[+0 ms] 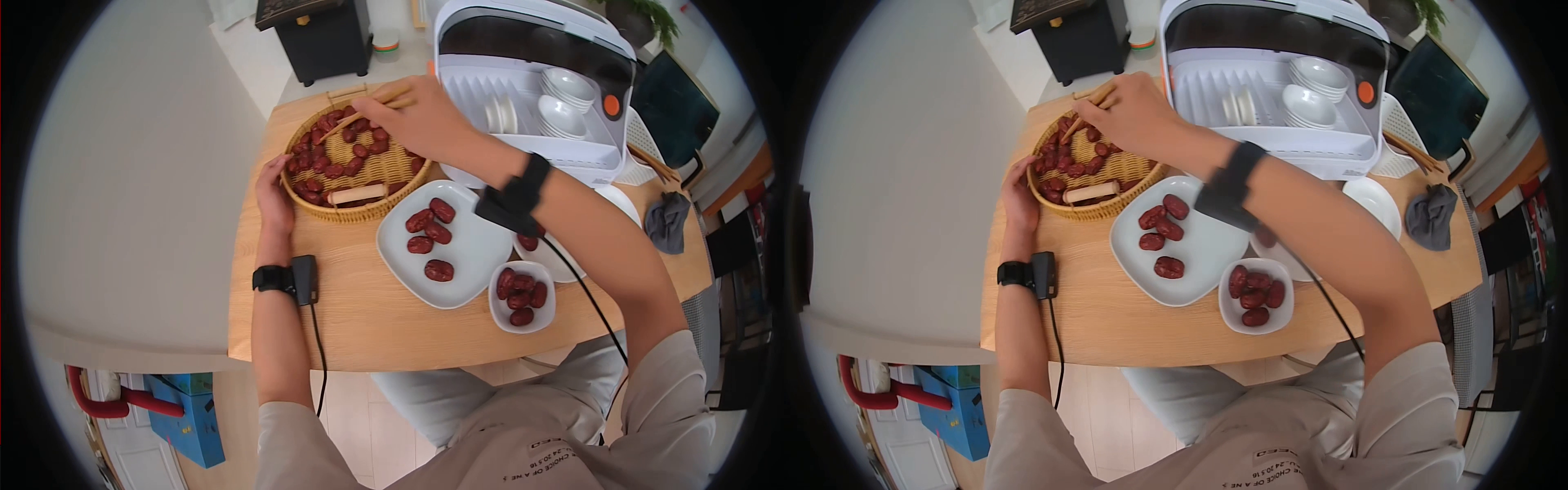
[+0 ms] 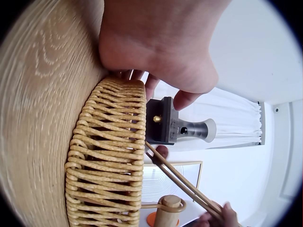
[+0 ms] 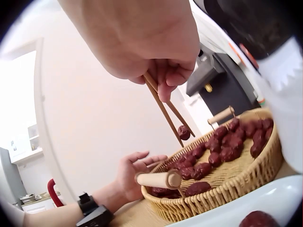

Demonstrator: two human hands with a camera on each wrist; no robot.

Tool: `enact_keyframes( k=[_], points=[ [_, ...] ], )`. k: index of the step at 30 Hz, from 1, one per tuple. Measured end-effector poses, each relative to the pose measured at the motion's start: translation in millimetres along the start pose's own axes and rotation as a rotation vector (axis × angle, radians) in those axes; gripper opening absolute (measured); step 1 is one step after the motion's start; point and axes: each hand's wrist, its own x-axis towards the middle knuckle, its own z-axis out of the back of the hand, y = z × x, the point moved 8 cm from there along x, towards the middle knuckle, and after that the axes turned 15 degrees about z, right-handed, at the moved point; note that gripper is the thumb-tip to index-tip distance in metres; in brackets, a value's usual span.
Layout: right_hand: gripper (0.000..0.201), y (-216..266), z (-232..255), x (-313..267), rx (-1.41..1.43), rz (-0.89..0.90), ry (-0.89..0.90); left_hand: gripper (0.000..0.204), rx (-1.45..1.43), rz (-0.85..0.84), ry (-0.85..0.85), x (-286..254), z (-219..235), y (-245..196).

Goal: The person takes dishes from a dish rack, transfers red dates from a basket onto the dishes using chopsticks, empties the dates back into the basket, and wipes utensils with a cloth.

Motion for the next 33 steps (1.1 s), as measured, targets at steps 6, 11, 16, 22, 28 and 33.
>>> enact_keyframes(
  k=[6, 11, 16, 22, 28, 33],
  points=[
    [0.02, 141, 158, -74, -0.389, 0.078, 0.175, 0.029, 0.025, 0.022, -0.01, -9, -10, -4],
    [0.025, 180, 285, -184, -0.7, -0.264, -0.027, 0.03, 0.026, -0.006, 0.074, -1, -3, 0],
    [0.026, 170, 345, -281, -0.668, -0.59, -0.278, 0.031, 0.044, 0.028, 0.075, -5, -7, 0],
    [0.024, 143, 336, -285, -0.647, -0.606, -0.222, 0.031, 0.037, 0.034, 0.065, -9, -11, -3],
    [0.02, 162, 280, -190, -0.699, -0.393, -0.175, 0.027, 0.016, -0.022, 0.049, -8, -7, -4],
    [0.015, 149, 166, -91, -0.444, 0.054, 0.12, 0.029, 0.022, 0.009, 0.011, -8, -4, -2]
  ],
)
